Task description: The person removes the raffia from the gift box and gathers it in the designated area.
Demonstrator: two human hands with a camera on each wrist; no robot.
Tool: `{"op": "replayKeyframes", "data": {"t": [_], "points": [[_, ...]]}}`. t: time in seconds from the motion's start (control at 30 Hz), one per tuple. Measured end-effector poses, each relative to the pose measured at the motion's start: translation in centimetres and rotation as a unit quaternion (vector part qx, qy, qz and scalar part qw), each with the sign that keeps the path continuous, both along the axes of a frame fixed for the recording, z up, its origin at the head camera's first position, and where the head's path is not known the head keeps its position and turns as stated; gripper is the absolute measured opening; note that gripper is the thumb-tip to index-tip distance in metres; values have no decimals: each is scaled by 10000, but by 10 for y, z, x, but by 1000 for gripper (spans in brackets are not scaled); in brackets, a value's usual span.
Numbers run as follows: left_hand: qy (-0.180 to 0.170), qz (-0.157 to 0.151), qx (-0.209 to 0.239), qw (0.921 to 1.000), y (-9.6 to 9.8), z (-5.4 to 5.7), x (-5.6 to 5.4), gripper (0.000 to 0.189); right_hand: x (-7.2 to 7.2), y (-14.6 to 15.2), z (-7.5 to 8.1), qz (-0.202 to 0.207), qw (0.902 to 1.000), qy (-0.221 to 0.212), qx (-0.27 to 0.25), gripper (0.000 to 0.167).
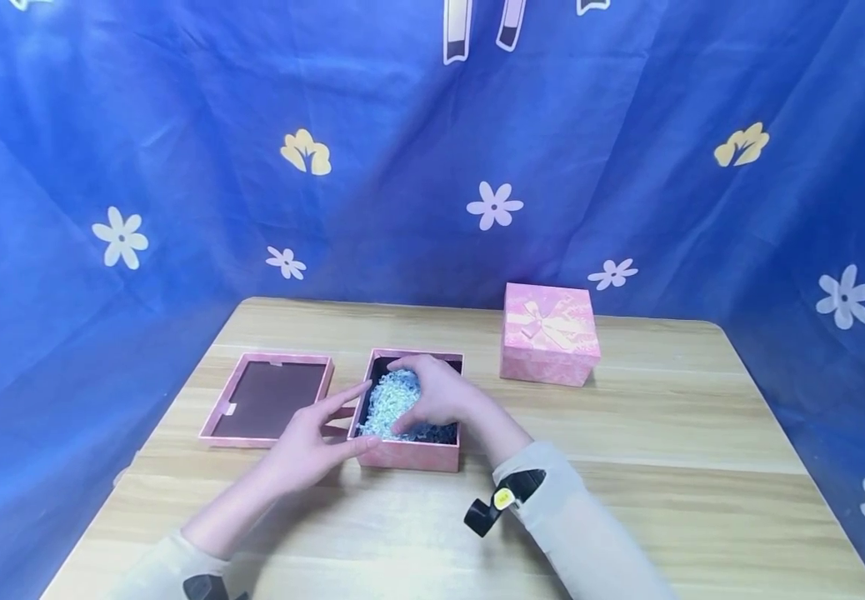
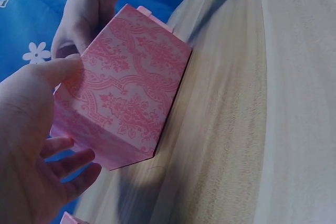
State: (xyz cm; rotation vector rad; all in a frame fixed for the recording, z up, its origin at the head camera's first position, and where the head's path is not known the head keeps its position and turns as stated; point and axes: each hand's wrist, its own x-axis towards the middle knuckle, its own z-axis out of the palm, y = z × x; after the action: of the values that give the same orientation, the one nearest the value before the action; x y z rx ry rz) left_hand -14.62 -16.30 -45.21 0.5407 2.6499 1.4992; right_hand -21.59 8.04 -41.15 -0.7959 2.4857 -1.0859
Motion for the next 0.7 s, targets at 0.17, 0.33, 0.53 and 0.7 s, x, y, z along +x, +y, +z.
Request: {"op": "replayKeyframes", "data": {"t": [0.17,0.33,0.53,0.7], "points": [[16,-24,225,9997,0,-2,1,81,4,-11,-3,-293,9989,-355,74,100],[-8,-3,343,9994,0,-4,1,81,5,-19,-5,-660,9948,-778,21,101],[-128,17,437,9990,0,-4,2,80,6,-26,-14,-696,9939,-828,195,96],[-146,32,507,9986,1,-3,2,81,6,-29,-17,-606,9957,-543,449,85]]}}
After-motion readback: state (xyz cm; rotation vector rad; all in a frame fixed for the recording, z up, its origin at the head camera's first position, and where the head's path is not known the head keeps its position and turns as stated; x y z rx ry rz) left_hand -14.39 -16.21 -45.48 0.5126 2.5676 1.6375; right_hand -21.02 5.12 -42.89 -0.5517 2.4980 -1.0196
